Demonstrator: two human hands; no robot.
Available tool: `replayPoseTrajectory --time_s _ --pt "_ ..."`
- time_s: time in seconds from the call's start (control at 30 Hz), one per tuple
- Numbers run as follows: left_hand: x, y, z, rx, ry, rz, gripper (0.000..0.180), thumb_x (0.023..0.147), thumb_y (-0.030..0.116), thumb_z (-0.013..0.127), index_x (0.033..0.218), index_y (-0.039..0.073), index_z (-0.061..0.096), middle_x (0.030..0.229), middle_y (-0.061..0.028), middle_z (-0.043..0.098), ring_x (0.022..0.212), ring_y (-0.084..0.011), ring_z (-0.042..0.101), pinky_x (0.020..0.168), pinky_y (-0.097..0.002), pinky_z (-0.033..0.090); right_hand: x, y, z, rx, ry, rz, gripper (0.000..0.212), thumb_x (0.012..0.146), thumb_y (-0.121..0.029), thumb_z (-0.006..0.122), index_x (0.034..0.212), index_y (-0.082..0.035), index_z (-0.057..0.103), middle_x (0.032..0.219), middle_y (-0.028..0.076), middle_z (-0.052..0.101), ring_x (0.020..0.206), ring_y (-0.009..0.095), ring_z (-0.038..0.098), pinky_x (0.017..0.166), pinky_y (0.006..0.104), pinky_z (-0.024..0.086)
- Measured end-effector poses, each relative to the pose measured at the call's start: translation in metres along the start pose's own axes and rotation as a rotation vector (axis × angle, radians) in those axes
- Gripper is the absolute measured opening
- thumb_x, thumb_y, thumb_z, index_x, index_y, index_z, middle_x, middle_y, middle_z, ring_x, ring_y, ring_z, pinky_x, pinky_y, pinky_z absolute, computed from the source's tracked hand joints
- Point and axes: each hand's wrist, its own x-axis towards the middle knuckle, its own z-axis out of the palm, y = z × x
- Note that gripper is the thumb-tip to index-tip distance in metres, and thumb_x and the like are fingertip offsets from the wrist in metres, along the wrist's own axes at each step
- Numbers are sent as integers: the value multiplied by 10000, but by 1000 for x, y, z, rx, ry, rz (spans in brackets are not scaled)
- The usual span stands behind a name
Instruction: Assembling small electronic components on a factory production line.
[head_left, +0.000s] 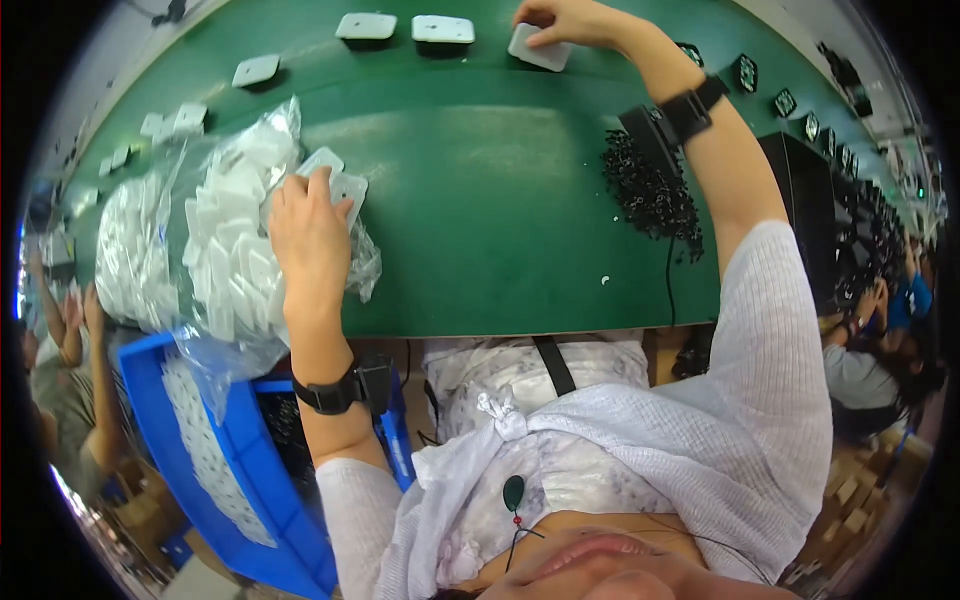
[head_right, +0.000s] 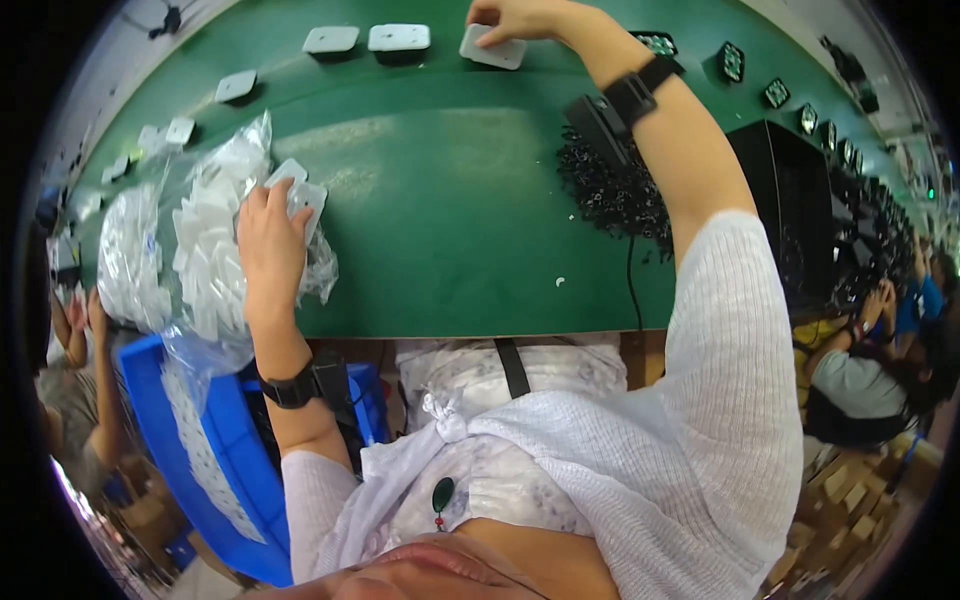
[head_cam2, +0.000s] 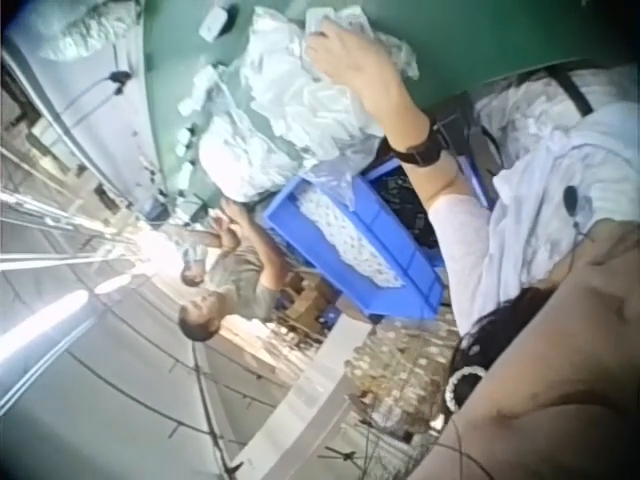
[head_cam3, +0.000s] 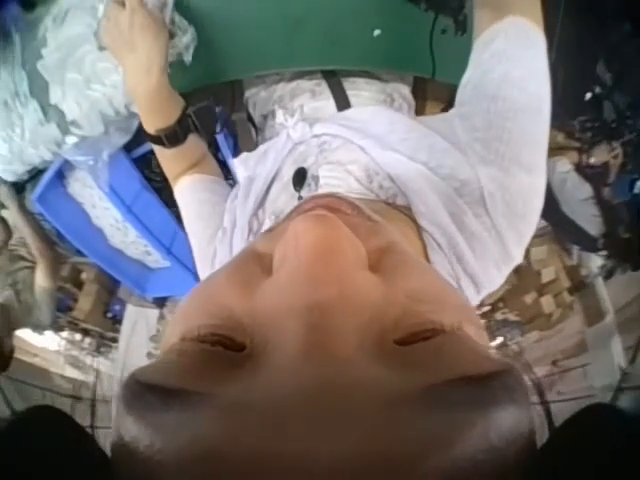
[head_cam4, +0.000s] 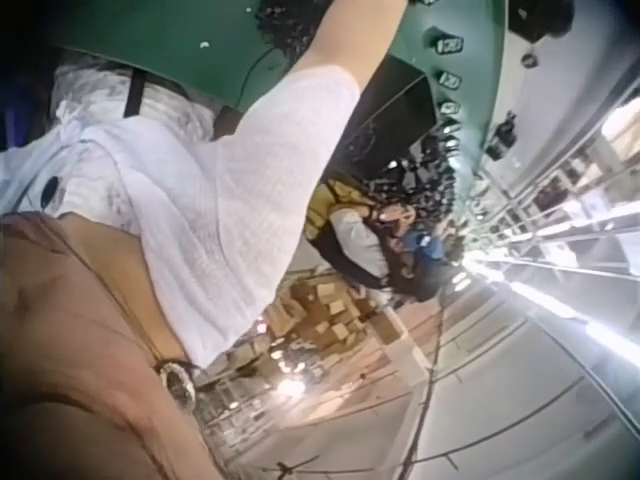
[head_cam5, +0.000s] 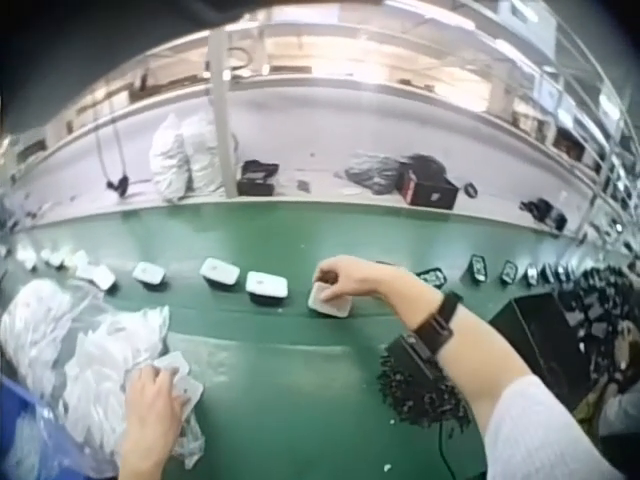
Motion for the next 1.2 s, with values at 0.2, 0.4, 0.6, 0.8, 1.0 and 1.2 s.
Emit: replayPoseTrajectory --time_s 0.2,0.4,0.6,0.8,1.0,1.2 --pt "1 -4 -8 34 -152 60 379 744 56 716 1100 20 592 968 -172 565 929 -342 553 805 -413 448 16 -7 6 -298 -16 183 568 740 -318 788 1192 -26 606 1070 112 683 952 223 637 816 347 518" --pt "12 3 -5 -34 -238 57 389 754 12 691 1120 1 558 1036 -214 534 963 -388 551 817 -435 456 -38 -49 -16 -292 193 165 414 801 -273 726 1121 -40 606 1024 121 671 923 256 637 801 364 510" --pt "14 6 -14 -57 -179 -6 420 729 28 729 1108 27 549 1030 -205 547 962 -406 568 800 -445 461 -173 -119 12 -532 176 275 312 763 -258 735 975 -69 604 945 129 622 921 324 601 791 415 482" --pt "16 6 -13 -53 -193 -36 365 720 57 747 1007 33 524 994 -189 592 937 -405 580 774 -450 461 -217 -91 89 -444 385 199 155 775 -131 700 866 -82 585 914 96 545 927 301 567 788 400 478" --pt "10 6 -26 -112 -10 -24 243 790 63 682 905 15 473 859 -183 618 844 -409 580 722 -457 439 -216 -93 97 -493 565 112 211 742 -211 732 779 -90 562 825 57 535 857 257 563 709 389 473" --pt "18 66 -35 -447 162 16 103 879 60 605 945 17 540 733 -120 566 583 -247 543 557 -351 439 -221 -95 89 -458 659 158 285 720 -290 745 757 -89 546 764 58 570 782 251 592 661 382 473"
